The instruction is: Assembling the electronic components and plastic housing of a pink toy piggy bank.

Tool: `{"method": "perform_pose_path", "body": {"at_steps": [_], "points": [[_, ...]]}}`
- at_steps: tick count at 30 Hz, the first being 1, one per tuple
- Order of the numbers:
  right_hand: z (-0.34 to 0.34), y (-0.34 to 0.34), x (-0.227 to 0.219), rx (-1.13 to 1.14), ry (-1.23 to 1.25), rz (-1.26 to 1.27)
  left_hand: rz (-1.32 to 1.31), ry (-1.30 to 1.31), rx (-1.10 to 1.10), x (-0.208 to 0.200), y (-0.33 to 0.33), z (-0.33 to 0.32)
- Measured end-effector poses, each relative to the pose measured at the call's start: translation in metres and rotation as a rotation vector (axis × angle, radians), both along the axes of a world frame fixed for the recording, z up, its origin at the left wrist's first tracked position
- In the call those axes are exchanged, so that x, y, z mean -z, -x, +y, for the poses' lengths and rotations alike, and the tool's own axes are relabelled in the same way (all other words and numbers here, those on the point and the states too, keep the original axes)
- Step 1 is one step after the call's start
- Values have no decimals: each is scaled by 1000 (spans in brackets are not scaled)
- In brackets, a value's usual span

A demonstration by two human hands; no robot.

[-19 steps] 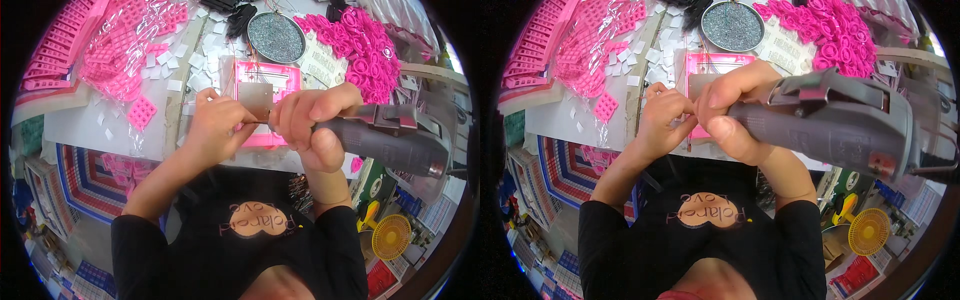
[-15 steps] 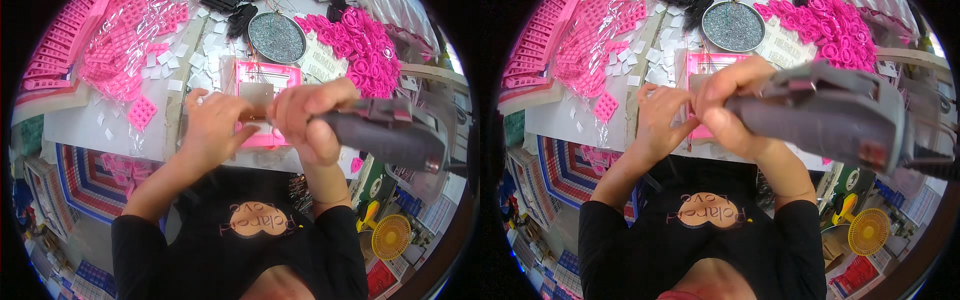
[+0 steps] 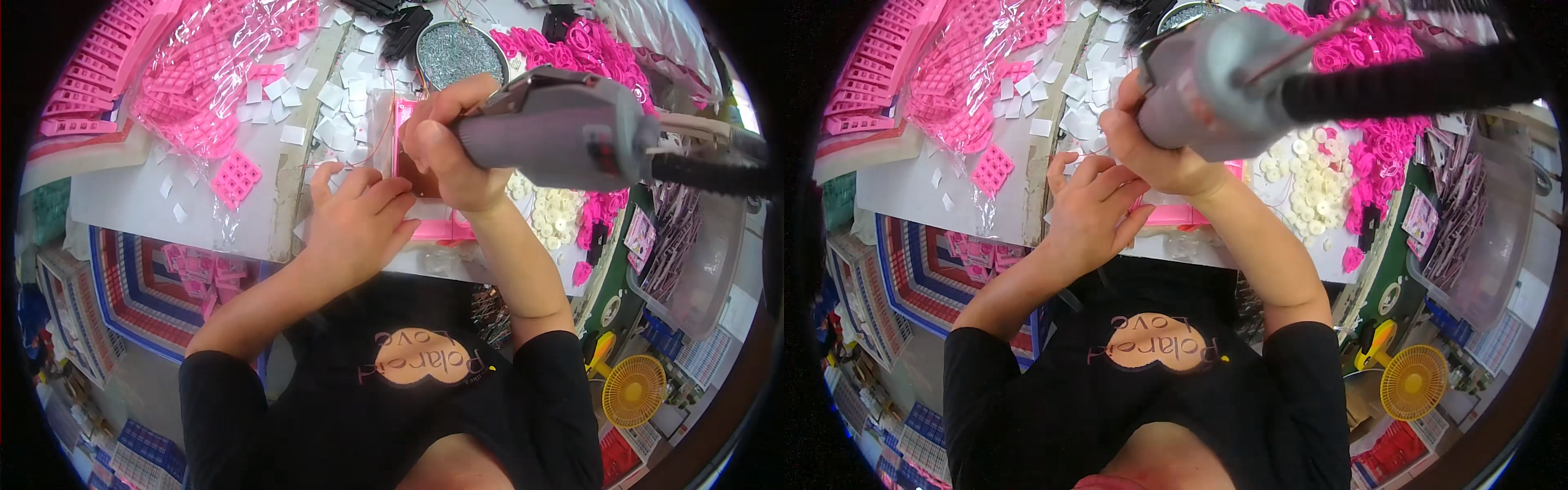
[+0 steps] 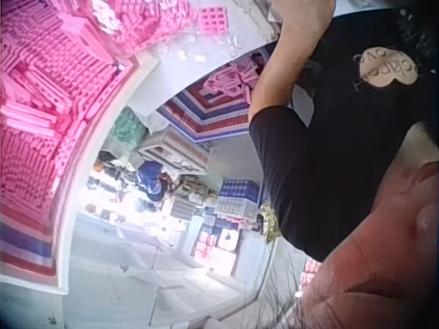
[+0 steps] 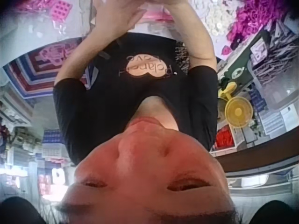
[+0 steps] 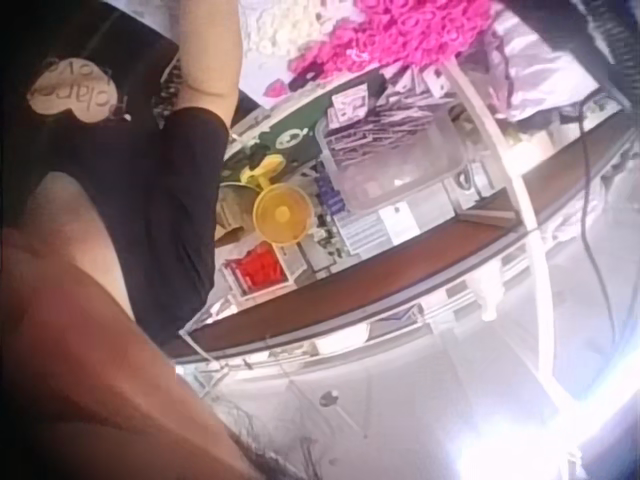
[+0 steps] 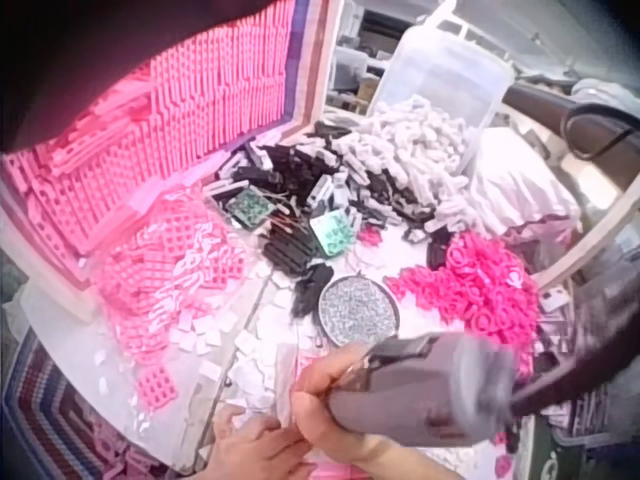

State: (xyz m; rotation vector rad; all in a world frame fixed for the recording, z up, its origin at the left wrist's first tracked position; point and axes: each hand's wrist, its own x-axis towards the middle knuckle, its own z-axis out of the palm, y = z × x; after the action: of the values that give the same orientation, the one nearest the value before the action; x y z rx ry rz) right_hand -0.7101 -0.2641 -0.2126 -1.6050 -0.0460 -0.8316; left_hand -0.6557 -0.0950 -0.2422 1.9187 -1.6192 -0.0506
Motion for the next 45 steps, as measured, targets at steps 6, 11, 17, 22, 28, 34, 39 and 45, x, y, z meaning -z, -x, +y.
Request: {"method": "perform_pose_path", "body": {"at_steps": [6,11,17,22,28,34,39,45], "points": [[3,-1,-1,64,110,38,1,-62,30,-10,-2,-1],[-18,10,-29,57,-183,54,124,-73,174,-17,21,-9],[-43,43,-60,217,-134,-14,263,-136,340,-7,29,-31],[-23,97,-25,534,-96,343,774,-291,174,-35,-5,-36],[-18,107,-17,-7,-91,806,975,-333,168,-29,-6,-32],[-14,97,0,-89,60,672,626,-139,137,-28,-2,-34],[-12,97,-4,-7,17,762,628,-38,23,-17,8,-37],[-10,98,-7,84,24,809,475,-25,23,-12,17,-43]]}}
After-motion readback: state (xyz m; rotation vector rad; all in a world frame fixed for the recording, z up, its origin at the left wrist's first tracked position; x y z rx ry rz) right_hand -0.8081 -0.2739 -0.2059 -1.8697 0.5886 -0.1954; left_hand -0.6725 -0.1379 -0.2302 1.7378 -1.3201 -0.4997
